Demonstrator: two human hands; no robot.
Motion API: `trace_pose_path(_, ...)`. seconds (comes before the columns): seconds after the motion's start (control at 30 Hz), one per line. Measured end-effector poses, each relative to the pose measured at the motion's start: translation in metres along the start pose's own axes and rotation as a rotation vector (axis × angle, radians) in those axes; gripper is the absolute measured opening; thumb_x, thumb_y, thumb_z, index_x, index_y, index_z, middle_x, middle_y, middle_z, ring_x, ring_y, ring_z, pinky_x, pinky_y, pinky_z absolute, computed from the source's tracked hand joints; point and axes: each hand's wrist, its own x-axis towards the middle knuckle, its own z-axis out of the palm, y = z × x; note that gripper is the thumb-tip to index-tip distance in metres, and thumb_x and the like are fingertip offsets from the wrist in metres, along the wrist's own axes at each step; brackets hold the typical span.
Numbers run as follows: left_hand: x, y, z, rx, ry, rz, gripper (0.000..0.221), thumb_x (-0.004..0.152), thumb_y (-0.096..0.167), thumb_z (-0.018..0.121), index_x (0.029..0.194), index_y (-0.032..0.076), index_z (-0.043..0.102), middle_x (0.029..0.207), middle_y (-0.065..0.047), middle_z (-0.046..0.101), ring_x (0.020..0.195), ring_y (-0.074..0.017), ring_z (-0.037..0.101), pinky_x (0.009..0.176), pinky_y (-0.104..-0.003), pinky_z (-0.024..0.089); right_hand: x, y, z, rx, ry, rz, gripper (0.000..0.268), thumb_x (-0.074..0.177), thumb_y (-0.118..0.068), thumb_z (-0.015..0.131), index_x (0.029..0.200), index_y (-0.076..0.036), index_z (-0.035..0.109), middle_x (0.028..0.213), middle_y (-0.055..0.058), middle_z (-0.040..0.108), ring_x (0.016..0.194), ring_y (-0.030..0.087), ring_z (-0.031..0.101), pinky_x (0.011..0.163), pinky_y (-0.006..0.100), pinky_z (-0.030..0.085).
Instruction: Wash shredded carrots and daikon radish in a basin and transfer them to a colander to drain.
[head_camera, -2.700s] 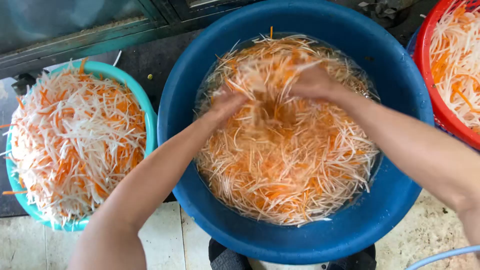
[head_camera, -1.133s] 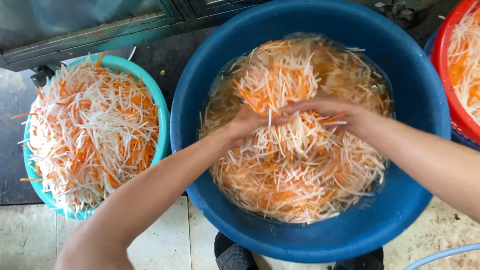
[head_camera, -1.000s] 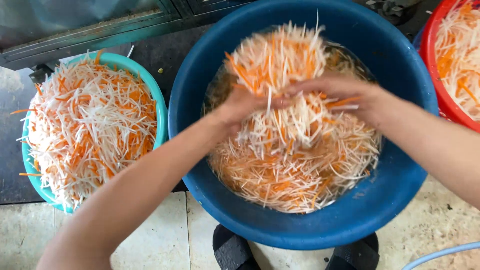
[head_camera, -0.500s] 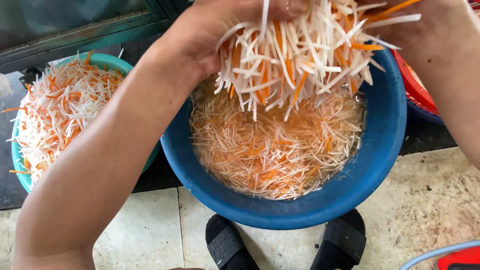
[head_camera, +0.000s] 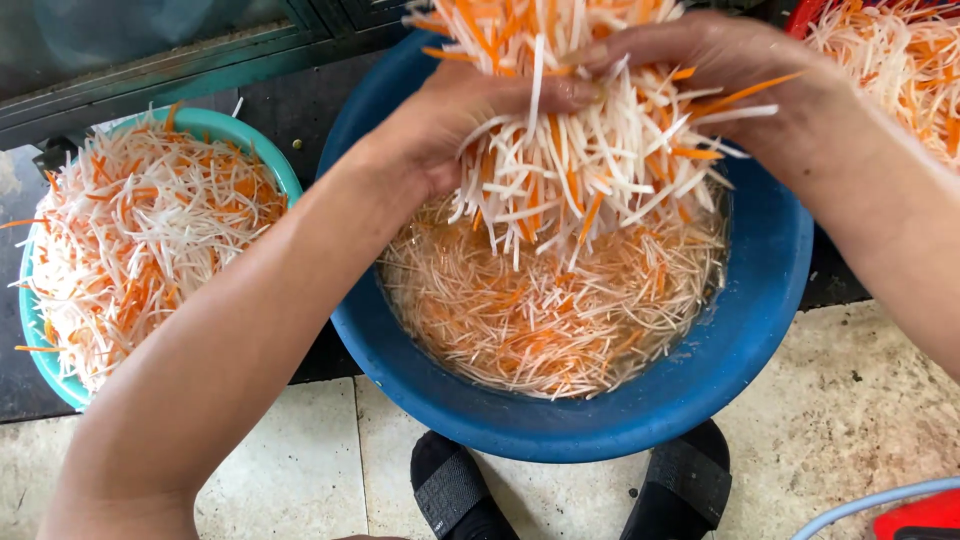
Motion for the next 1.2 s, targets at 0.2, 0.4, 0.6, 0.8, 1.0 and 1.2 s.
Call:
trace_pose_path(0.2, -0.001, -0.031, -0.011, -0.015, 0.091, -0.178, 0.059, 0.074, 0.008, 0.087, 0.128, -0.001, 0.065, 0.117, -0.015, 0.076, 0.101, -0.0262, 0.078, 0.089, -0.043, 0.067, 0.01, 0.035, 0.003, 0.155, 0.028, 0.222, 0.033, 0.094, -0.016, 0.064, 0.123, -0.001, 0.07, 0.114, 0.01, 0.077, 0.099, 0.017, 0.074, 0.092, 0.033, 0.06)
trace_pose_path(0.4, 0.012, -0.021, 0.009, -0.032, 0.092, -0.247, 0.061, 0.074, 0.008, 0.086, 0.131, -0.001, 0.066, 0.123, -0.011, 0.075, 0.107, -0.022, 0.076, 0.093, -0.038, 0.065, -0.003, 0.029, -0.008, 0.226, 0.074, 0.234, 0.034, 0.092, -0.016, 0.067, 0.12, 0.001, 0.073, 0.111, 0.012, 0.078, 0.097, 0.018, 0.075, 0.091, 0.033, 0.06)
trace_pose_path(0.6, 0.078, 0.006, 0.056, 0.125, -0.066, -0.106, 0.06, 0.077, 0.007, 0.084, 0.131, -0.003, 0.061, 0.12, -0.016, 0.075, 0.105, -0.0273, 0.077, 0.091, -0.043, 0.062, -0.042, -0.009, -0.075, 0.198, 0.06, 0.026, 0.026, 0.095, -0.015, 0.066, 0.115, 0.001, 0.072, 0.107, 0.01, 0.078, 0.093, 0.017, 0.076, 0.09, 0.032, 0.061)
trace_pose_path(0.8, 0.194, -0.011, 0.146, 0.085, -0.333, -0.115, 0.052, 0.08, 0.007, 0.083, 0.126, -0.007, 0.064, 0.109, -0.019, 0.078, 0.094, -0.0316, 0.079, 0.087, -0.048, 0.068, -0.15, -0.041, -0.188, 0.078, 0.251, -0.002, 0.029, 0.091, -0.016, 0.066, 0.115, -0.001, 0.072, 0.109, 0.009, 0.078, 0.096, 0.017, 0.075, 0.091, 0.032, 0.061)
trace_pose_path(1.0, 0.316, -0.132, 0.21, -0.026, -0.504, -0.1, 0.056, 0.075, 0.016, 0.09, 0.122, -0.007, 0.069, 0.111, -0.017, 0.078, 0.098, -0.0279, 0.079, 0.091, -0.045, 0.067, -0.216, 0.014, -0.321, -0.038, 0.458, 0.069, 0.036, 0.089, -0.017, 0.068, 0.121, -0.002, 0.07, 0.116, 0.009, 0.077, 0.104, 0.017, 0.073, 0.095, 0.034, 0.058)
trace_pose_path(1.2, 0.369, -0.252, 0.194, 0.503, -0.171, -0.297, 0.079, 0.059, 0.04, 0.094, 0.12, -0.004, 0.071, 0.113, -0.011, 0.077, 0.098, -0.0218, 0.076, 0.085, -0.036, 0.062, -0.187, 0.075, -0.374, -0.233, 0.65, 0.283, 0.047, 0.088, -0.026, 0.072, 0.128, -0.002, 0.071, 0.124, 0.011, 0.076, 0.11, 0.021, 0.07, 0.098, 0.039, 0.054)
